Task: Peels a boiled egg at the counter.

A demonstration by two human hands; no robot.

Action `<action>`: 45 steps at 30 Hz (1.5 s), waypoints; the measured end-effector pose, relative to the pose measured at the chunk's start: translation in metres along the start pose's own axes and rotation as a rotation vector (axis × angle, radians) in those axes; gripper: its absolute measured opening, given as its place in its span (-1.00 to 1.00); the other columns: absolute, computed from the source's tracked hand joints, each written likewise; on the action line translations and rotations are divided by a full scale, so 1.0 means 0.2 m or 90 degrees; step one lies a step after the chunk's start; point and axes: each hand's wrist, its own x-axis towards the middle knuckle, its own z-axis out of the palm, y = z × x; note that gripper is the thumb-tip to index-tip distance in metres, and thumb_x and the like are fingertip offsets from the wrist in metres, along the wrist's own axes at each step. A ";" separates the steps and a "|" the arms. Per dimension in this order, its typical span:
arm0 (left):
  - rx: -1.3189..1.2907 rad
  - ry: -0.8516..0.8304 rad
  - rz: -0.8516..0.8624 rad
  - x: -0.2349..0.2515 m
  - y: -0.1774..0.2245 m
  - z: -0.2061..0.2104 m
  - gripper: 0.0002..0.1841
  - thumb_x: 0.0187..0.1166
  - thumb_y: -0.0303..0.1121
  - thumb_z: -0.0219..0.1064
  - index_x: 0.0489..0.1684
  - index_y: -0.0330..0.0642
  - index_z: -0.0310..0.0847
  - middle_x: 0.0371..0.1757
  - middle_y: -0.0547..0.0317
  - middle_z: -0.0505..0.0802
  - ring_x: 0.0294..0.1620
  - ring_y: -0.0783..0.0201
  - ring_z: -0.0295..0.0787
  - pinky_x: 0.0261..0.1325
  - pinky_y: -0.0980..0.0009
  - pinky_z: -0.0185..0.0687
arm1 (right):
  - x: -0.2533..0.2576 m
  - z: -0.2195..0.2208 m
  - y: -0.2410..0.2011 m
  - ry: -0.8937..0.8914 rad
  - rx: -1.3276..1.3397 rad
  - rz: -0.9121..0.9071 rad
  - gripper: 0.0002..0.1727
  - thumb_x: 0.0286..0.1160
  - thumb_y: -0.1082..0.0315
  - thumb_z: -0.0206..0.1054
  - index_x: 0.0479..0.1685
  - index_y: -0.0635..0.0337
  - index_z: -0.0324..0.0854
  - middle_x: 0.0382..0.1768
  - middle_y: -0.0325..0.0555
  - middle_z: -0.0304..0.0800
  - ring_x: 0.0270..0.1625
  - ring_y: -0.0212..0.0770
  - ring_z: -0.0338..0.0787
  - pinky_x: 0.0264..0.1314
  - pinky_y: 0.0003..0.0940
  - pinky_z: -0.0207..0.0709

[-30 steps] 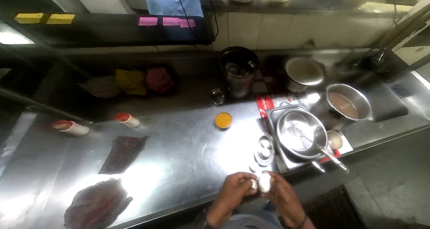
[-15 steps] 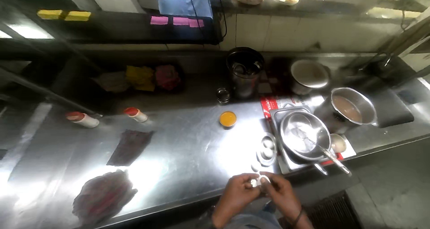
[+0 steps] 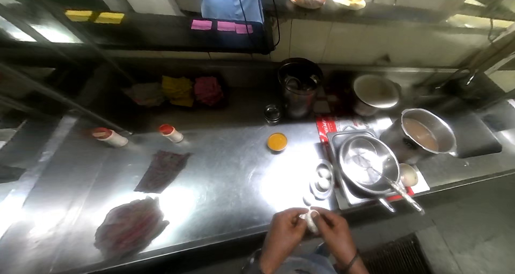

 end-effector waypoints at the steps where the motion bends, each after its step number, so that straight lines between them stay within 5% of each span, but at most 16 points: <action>1: -0.024 -0.005 -0.012 0.00 0.00 -0.01 -0.73 0.50 -0.39 0.33 0.08 -0.04 0.87 -0.15 0.33 0.93 -0.29 0.45 0.85 -0.13 0.41 0.84 | 0.00 0.00 -0.01 -0.003 0.050 0.026 -0.64 0.65 0.20 0.37 0.22 0.26 0.77 -0.08 -0.02 0.91 -0.16 -0.15 0.92 -0.12 -0.21 0.88; 8: -0.257 -0.083 -0.146 -0.01 0.02 -0.05 -0.69 0.58 -0.53 0.25 0.21 -0.23 0.78 0.09 0.03 0.89 -0.10 0.13 0.91 0.10 0.17 0.90 | -0.02 -0.03 -0.02 -0.017 0.244 0.119 -0.54 0.78 0.24 0.01 0.41 0.35 0.58 0.02 0.14 0.82 -0.08 -0.08 0.84 -0.02 -0.19 0.78; 10: -0.246 -0.113 -0.152 -0.02 0.02 -0.05 -0.67 0.60 -0.44 0.30 0.28 -0.21 0.75 0.10 0.04 0.88 -0.07 0.15 0.90 0.14 0.18 0.88 | -0.02 -0.01 -0.01 -0.008 0.212 0.100 -0.59 0.78 0.24 0.11 0.34 0.36 0.61 0.02 0.11 0.82 -0.05 -0.10 0.85 0.00 -0.20 0.79; 13: -0.143 -0.105 -0.127 -0.02 0.02 -0.04 -0.55 0.46 -0.09 0.55 0.28 -0.05 0.78 -0.15 0.20 0.92 -0.33 0.31 0.82 -0.13 0.31 0.80 | -0.02 0.01 0.00 0.007 0.135 0.057 -0.63 0.62 0.25 0.39 0.24 0.33 0.69 -0.05 0.04 0.84 -0.11 -0.15 0.85 -0.05 -0.23 0.81; 15: -0.107 -0.100 -0.115 -0.03 0.02 -0.04 -0.55 0.40 -0.04 0.60 0.23 0.01 0.81 -0.15 0.26 0.91 -0.38 0.36 0.78 -0.21 0.36 0.77 | -0.02 0.01 0.01 -0.004 0.108 0.041 -0.62 0.56 0.25 0.46 0.22 0.32 0.71 -0.06 0.02 0.86 -0.12 -0.15 0.87 -0.04 -0.23 0.82; 20: -0.089 -0.080 -0.105 -0.03 -0.01 -0.03 -0.67 0.40 -0.19 0.51 0.11 0.01 0.86 -0.22 0.29 0.89 -0.47 0.37 0.71 -0.31 0.37 0.70 | -0.02 0.01 0.03 -0.023 0.074 0.038 -0.61 0.50 0.23 0.51 0.21 0.27 0.76 -0.04 0.00 0.89 -0.08 -0.15 0.88 0.00 -0.23 0.83; 26: -0.111 -0.067 -0.118 -0.04 -0.03 -0.05 -0.77 0.47 -0.34 0.44 0.03 -0.06 0.87 -0.12 0.22 0.93 -0.27 0.28 0.88 -0.09 0.29 0.89 | -0.03 0.01 0.02 -0.028 0.135 0.088 -0.63 0.60 0.23 0.42 0.24 0.29 0.76 -0.06 0.05 0.89 -0.12 -0.12 0.88 -0.06 -0.21 0.82; 33: -0.260 -0.062 -0.177 -0.05 -0.03 -0.08 -0.75 0.54 -0.49 0.38 0.12 -0.28 0.79 -0.06 -0.02 0.92 -0.10 0.10 0.93 0.06 0.19 0.92 | -0.04 0.00 0.01 -0.044 0.303 0.200 -0.58 0.84 0.22 0.05 0.40 0.35 0.56 0.04 0.17 0.83 -0.04 -0.05 0.86 0.06 -0.18 0.78; 39: -0.125 -0.119 -0.126 -0.09 -0.04 -0.12 -0.57 0.42 -0.15 0.58 0.25 -0.04 0.79 0.05 0.23 0.91 -0.23 0.31 0.86 -0.06 0.31 0.84 | -0.04 0.05 0.03 -0.087 0.132 0.100 -0.62 0.66 0.22 0.36 0.27 0.30 0.71 -0.03 0.02 0.86 -0.08 -0.16 0.86 0.00 -0.22 0.80; 41: -0.102 -0.113 -0.105 -0.10 -0.06 -0.12 -0.58 0.40 -0.12 0.60 0.21 0.00 0.82 0.03 0.28 0.91 -0.29 0.35 0.81 -0.15 0.36 0.80 | -0.02 0.06 0.04 -0.089 0.061 0.068 -0.59 0.58 0.17 0.45 0.26 0.25 0.75 -0.08 -0.04 0.89 -0.13 -0.20 0.86 -0.04 -0.27 0.80; 45: -0.065 -0.103 -0.084 -0.12 -0.05 -0.12 -0.60 0.42 -0.14 0.55 0.23 -0.01 0.81 0.04 0.30 0.92 -0.17 0.37 0.88 -0.02 0.31 0.87 | -0.01 0.06 0.04 -0.104 -0.011 0.052 -0.59 0.53 0.11 0.49 0.20 0.19 0.81 -0.05 -0.11 0.93 -0.07 -0.25 0.90 0.05 -0.28 0.82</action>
